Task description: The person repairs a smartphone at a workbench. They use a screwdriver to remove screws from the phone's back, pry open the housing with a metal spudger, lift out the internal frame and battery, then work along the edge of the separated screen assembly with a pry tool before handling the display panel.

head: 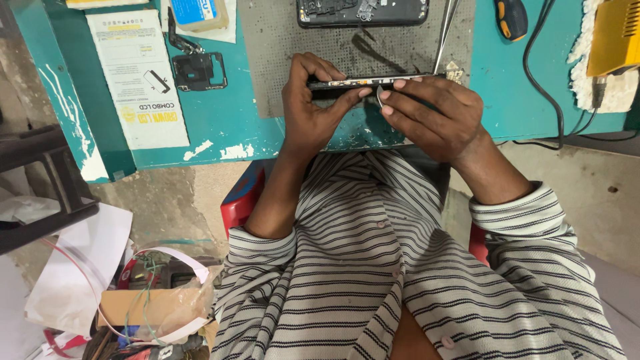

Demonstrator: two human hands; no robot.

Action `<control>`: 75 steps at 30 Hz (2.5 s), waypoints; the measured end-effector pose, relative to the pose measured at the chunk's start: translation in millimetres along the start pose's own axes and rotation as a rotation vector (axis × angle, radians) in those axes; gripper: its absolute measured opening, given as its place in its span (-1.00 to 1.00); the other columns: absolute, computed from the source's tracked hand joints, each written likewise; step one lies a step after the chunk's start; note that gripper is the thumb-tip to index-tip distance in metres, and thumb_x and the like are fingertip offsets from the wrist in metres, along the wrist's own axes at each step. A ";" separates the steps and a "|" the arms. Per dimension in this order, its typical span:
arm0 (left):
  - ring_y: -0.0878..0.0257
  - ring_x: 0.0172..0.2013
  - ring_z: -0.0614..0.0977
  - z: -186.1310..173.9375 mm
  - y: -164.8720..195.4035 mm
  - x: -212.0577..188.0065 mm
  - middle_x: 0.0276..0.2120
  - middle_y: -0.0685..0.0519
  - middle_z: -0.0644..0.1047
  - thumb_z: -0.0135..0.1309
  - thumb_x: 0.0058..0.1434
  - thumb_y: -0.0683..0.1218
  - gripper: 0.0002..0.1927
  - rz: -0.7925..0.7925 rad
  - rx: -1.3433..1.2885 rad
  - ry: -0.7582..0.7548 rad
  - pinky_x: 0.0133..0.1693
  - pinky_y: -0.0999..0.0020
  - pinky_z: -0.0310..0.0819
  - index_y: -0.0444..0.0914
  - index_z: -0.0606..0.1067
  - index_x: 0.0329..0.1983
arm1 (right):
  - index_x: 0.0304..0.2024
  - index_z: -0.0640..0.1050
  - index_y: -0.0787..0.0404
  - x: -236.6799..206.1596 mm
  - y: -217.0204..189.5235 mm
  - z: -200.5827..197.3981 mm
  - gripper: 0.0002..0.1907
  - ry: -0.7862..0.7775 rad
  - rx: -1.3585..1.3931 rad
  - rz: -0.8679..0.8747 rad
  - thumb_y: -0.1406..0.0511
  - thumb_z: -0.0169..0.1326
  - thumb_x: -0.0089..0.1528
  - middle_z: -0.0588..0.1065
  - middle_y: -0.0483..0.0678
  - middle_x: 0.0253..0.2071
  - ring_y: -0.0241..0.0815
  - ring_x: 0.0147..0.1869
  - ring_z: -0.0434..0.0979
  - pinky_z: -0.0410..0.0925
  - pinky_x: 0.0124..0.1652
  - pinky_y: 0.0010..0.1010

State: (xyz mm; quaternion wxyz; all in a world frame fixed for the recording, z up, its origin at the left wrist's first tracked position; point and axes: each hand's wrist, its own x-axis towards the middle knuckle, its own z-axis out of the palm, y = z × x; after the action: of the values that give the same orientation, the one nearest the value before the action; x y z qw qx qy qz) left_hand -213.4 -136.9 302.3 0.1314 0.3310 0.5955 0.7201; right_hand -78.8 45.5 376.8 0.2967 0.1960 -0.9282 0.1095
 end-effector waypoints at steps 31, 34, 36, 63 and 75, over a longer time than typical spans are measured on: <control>0.30 -0.21 0.55 0.9 18.9 4.2 -0.27 0.00 0.45 0.44 0.11 -0.26 -0.50 -0.018 0.053 0.044 -0.12 0.39 0.54 -0.25 0.27 -0.19 | -0.07 0.60 0.37 19.4 5.0 -5.6 -0.74 0.081 -0.043 -0.145 0.44 0.16 0.18 0.61 0.07 -0.11 -0.02 -0.07 0.59 0.55 -0.07 -0.21; 0.31 -0.22 0.56 0.4 18.5 2.5 -0.27 0.00 0.46 0.43 0.12 -0.25 -0.51 -0.047 0.052 0.043 -0.13 0.40 0.54 -0.25 0.27 -0.20 | -0.07 0.61 0.38 15.4 2.9 -2.5 -0.72 0.082 -0.067 -0.145 0.44 0.17 0.16 0.62 0.09 -0.10 -0.02 -0.06 0.61 0.54 -0.06 -0.21; 0.31 -0.22 0.55 0.2 18.0 2.7 -0.28 0.00 0.46 0.44 0.11 -0.24 -0.51 -0.052 0.054 0.044 -0.13 0.40 0.54 -0.25 0.27 -0.21 | -0.06 0.60 0.35 13.5 0.3 -0.3 -0.72 0.089 -0.022 -0.071 0.46 0.21 0.15 0.62 0.07 -0.09 -0.02 -0.04 0.60 0.54 -0.03 -0.21; 0.29 -0.21 0.54 3.8 10.7 -1.3 -0.25 0.01 0.42 0.44 0.11 -0.30 -0.47 -0.043 -0.004 0.044 -0.11 0.39 0.55 -0.25 0.25 -0.18 | -0.08 0.65 0.36 21.9 2.1 -5.8 -0.84 0.031 0.435 0.506 0.49 0.31 0.29 0.57 0.09 -0.21 -0.17 -0.21 0.61 0.46 -0.29 -0.42; 0.30 -0.17 0.54 0.1 8.8 -0.1 -0.24 0.01 0.41 0.43 0.12 -0.33 -0.47 -0.044 -0.013 0.020 -0.06 0.40 0.56 -0.25 0.24 -0.16 | -0.03 0.57 0.39 9.0 11.6 7.5 -0.88 0.151 0.922 0.933 0.48 0.22 0.39 0.62 0.06 -0.09 -0.23 -0.06 0.67 0.52 -0.16 -0.52</control>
State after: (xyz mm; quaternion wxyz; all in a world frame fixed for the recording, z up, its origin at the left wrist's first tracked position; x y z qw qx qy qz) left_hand -211.4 -139.1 310.7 0.1433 0.3095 0.5993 0.7242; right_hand -94.2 50.8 375.1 0.1679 -0.1280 -0.7506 0.6261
